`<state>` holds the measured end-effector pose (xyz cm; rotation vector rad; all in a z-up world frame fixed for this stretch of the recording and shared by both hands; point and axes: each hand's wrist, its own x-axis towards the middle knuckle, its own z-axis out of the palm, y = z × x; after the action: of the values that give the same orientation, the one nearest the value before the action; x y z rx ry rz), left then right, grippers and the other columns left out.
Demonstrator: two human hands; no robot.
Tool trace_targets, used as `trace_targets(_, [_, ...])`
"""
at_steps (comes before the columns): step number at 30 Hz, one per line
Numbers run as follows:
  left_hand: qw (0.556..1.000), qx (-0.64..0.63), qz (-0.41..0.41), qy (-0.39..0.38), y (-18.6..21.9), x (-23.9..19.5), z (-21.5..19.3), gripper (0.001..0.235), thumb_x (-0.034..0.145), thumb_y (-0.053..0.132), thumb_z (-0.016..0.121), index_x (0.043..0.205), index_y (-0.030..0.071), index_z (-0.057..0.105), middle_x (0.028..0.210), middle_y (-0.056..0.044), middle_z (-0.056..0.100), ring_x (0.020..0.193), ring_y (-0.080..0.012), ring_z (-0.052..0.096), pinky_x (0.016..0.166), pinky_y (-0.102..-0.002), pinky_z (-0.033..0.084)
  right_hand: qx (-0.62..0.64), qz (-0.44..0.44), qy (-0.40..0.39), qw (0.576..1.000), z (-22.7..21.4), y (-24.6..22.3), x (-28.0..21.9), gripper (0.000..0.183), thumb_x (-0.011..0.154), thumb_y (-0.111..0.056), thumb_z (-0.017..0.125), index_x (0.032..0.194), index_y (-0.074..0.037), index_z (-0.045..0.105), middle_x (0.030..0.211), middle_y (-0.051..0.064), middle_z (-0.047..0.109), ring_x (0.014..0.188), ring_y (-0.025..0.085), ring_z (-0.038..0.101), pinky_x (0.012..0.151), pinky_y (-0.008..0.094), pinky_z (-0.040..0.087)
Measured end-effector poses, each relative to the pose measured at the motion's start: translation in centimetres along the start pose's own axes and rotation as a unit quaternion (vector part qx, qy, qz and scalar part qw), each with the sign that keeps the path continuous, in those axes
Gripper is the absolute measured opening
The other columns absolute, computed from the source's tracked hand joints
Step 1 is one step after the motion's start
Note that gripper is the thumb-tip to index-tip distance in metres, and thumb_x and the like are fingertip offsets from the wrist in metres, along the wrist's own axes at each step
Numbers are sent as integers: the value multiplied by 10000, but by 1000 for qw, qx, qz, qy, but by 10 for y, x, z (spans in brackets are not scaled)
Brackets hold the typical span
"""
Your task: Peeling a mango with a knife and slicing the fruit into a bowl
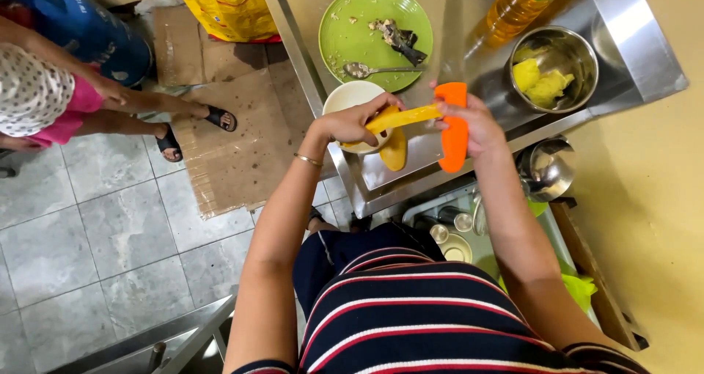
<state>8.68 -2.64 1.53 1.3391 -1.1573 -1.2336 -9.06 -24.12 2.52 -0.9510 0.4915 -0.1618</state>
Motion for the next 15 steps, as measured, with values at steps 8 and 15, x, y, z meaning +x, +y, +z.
trace_targets(8, [975,-205,74,-37,-15,-12,0,666,736,-137,648,1361,51,519,1216,-141,639,993,-279,717,859,-412,608,45,-26,-4,999,-19,-34,-18,402,860,67,724,1237,15,592,1040,93,637,799,153,597,571,191,479])
trace_targets(15, [866,-430,102,234,-63,-27,-3,703,847,13,737,1490,14,452,1095,-161,631,1053,-370,721,844,-595,635,37,-87,52,994,-26,-57,-41,443,882,8,747,1298,-15,598,1052,45,642,812,97,585,623,174,519])
